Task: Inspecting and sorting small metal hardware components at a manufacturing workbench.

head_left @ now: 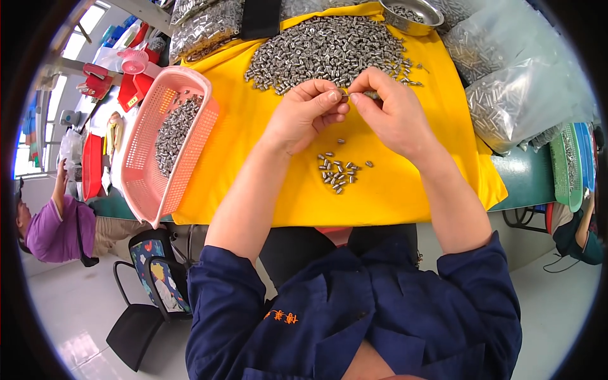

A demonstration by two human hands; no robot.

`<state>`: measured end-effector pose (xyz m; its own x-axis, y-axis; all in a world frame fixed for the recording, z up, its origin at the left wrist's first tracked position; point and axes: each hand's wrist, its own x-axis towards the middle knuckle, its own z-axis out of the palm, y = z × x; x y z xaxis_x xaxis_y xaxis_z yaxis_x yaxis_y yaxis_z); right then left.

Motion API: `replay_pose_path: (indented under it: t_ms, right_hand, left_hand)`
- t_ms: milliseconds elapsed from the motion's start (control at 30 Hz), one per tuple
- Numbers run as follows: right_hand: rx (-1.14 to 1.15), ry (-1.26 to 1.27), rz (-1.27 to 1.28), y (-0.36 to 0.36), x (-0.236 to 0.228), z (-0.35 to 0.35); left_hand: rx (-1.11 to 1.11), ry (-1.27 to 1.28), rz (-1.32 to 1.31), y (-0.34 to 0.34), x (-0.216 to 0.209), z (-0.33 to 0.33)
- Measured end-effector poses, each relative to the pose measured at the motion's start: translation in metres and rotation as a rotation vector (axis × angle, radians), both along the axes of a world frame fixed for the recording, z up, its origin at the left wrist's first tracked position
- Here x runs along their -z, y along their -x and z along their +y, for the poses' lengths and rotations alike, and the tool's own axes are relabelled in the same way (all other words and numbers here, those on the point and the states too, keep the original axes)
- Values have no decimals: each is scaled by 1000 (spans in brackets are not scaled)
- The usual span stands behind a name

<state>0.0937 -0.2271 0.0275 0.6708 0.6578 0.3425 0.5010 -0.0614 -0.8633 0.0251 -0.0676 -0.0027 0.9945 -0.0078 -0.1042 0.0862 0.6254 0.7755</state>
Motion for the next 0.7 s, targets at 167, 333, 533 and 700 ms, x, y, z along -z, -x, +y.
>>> replay_pose_path:
  t_ms: [167,333,533,700]
  right_hand:
    - [-26,60,-31,0,-4,-3]
    - [14,163,-250,1,-4,-3]
    - [-16,181,-151,7,-9,-2]
    - [64,116,-195,10,-1,2]
  left_hand:
    - [-20,-73,-7,1,-2,-2]
    - [-74,-249,-5,1,-5,-2]
    - [-83,-301,-28,4,-7,-3]
    - [-192,-539,-43,4,-13,-9]
